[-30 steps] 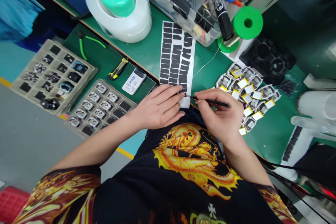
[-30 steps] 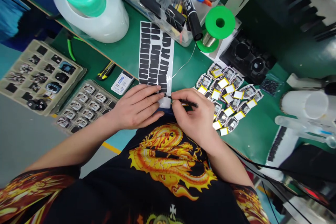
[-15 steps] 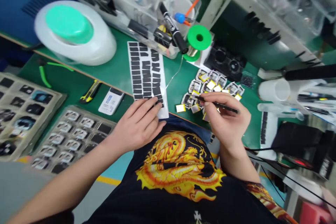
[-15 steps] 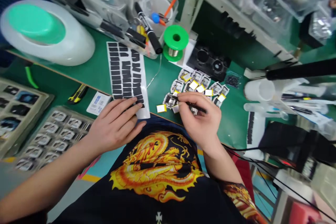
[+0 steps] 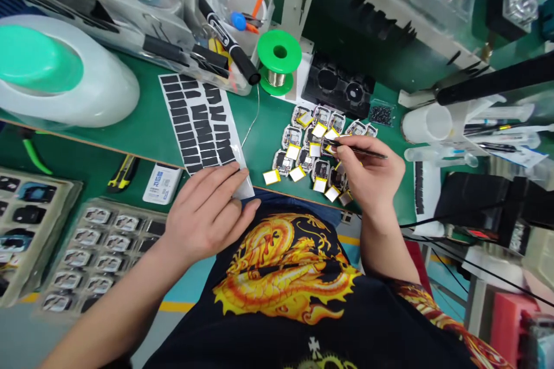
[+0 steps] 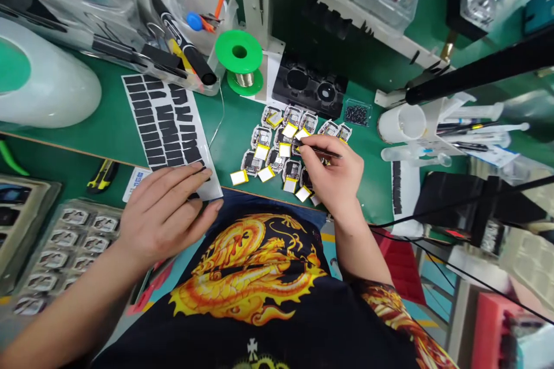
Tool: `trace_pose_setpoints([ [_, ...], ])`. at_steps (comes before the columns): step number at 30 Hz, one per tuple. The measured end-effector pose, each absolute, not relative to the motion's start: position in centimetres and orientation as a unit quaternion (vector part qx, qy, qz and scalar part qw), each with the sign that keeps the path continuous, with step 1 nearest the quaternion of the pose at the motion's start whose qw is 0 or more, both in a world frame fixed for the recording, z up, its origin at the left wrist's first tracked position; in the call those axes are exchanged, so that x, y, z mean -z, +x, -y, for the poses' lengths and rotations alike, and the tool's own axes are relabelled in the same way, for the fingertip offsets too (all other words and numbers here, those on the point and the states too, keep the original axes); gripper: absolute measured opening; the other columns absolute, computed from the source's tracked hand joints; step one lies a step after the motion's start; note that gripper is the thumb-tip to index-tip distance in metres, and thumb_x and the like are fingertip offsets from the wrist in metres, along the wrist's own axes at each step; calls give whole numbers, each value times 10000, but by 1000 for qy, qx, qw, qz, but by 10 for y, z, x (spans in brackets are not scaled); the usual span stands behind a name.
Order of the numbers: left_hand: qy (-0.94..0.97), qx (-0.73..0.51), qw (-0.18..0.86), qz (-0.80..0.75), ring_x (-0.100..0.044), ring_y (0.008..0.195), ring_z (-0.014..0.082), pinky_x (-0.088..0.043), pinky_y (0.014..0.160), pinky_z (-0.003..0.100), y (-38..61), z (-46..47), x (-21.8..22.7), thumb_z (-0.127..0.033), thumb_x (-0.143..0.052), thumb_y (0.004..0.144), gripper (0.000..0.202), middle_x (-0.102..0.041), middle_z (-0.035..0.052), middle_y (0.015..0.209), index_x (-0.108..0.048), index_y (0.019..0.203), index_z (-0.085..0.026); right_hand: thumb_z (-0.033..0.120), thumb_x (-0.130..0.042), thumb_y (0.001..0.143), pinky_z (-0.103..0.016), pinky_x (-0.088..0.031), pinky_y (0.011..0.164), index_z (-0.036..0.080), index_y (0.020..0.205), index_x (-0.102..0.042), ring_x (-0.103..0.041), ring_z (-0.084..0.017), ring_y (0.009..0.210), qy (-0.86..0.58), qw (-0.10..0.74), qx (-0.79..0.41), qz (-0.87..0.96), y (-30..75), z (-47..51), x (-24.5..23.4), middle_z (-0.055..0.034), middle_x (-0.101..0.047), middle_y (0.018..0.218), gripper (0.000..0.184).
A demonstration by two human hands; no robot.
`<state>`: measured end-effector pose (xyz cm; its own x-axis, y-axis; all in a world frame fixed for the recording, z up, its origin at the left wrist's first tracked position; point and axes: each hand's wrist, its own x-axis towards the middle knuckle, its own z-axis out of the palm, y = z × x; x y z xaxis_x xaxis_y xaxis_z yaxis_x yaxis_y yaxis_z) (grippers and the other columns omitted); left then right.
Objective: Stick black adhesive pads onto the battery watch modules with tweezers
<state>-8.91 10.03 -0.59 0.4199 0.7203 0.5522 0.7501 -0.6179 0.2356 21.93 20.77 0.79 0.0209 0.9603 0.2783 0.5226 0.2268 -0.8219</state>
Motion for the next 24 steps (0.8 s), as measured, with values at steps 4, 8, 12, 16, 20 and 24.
trace_pose_setpoints([
  [4,-838,336,-14,429,-763,1363,427,-672,1053,619,-62,-117,0,-241,-905,916,292,-802,214,1402,-617,870,-212,307,-816,984,-356,-702,807,267,1014,-860,-815,-178,856,-558,406,-231,686,216,-209,-10,-13,-866,991,67],
  [8,-855,323,-35,405,-709,1445,427,-635,1134,620,-36,-139,-3,-291,-848,980,267,-788,204,1434,-633,846,-207,291,-809,988,-339,-693,782,269,1020,-857,-814,-176,854,-554,405,-233,688,213,-210,-10,-8,-867,993,62],
  [12,-866,294,-42,401,-660,1498,420,-580,1212,625,-22,-159,-1,-338,-781,1038,230,-760,199,1482,-705,888,-181,273,-812,994,-324,-675,760,277,1024,-855,-807,-165,835,-534,413,-215,706,210,-209,-8,4,-869,985,53],
  [16,-876,258,-56,404,-618,1526,445,-536,1249,658,-16,-170,2,-358,-738,1068,250,-738,222,1501,-768,930,-152,277,-794,1013,-358,-681,787,292,1024,-850,-817,-185,852,-521,412,-178,726,209,-209,-6,4,-870,968,59],
  [20,-886,232,-69,396,-596,1532,453,-516,1266,668,-12,-174,2,-368,-713,1080,274,-737,224,1488,-804,965,-136,270,-791,1024,-376,-694,833,307,1034,-848,-836,-196,887,-500,414,-162,743,210,-209,-5,13,-877,962,69],
  [24,-884,231,-83,399,-594,1523,448,-514,1262,680,-11,-178,1,-376,-702,1084,291,-736,228,1477,-818,962,-139,305,-778,1042,-397,-708,856,318,1056,-851,-845,-209,904,-503,401,-153,750,211,-208,-4,8,-882,977,75],
])
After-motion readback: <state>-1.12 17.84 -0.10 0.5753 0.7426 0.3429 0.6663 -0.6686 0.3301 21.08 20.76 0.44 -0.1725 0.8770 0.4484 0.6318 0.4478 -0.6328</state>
